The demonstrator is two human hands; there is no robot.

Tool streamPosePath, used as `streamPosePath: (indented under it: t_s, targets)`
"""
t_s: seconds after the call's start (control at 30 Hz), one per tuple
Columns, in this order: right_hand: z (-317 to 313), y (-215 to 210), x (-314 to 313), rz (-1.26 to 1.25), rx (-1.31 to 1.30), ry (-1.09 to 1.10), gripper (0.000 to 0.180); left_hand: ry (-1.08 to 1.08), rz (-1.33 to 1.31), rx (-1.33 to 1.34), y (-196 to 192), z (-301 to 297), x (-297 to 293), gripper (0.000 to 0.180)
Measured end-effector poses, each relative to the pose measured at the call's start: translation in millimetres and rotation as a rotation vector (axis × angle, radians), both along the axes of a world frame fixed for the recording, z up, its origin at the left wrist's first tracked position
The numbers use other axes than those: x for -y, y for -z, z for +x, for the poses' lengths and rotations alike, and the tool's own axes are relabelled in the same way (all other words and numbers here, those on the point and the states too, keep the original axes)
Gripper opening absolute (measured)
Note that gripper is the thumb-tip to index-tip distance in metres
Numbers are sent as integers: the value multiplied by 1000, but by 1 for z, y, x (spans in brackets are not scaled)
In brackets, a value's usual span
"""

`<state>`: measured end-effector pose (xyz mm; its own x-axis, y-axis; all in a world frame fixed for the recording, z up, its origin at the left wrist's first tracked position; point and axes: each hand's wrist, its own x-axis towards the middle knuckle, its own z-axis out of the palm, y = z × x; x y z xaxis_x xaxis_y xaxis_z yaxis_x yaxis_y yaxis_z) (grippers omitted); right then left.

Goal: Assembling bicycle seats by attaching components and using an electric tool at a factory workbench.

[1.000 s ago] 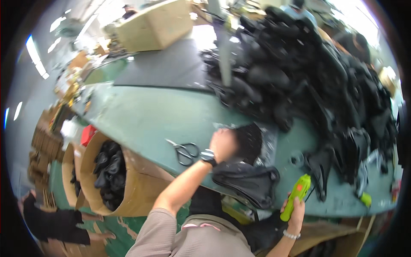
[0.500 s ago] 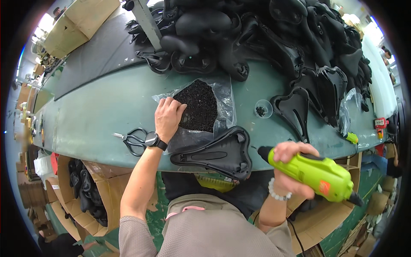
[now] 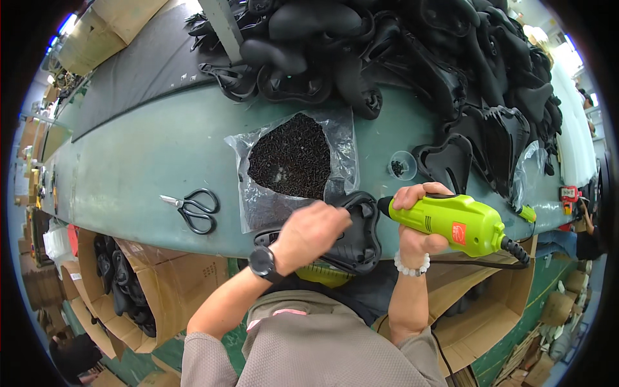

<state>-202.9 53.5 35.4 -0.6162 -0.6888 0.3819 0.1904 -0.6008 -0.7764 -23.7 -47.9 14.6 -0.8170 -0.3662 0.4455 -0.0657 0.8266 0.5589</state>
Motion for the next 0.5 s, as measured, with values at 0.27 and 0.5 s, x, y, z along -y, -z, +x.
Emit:
streamPosePath:
  t_s: [0.27, 0.5]
  targets:
    - [-1, 2, 7, 97, -64, 30, 97, 170, 118, 125, 29, -12, -24, 15]
    - [7, -5, 15, 71, -109, -47, 81, 202, 181, 57, 34, -15, -22, 13]
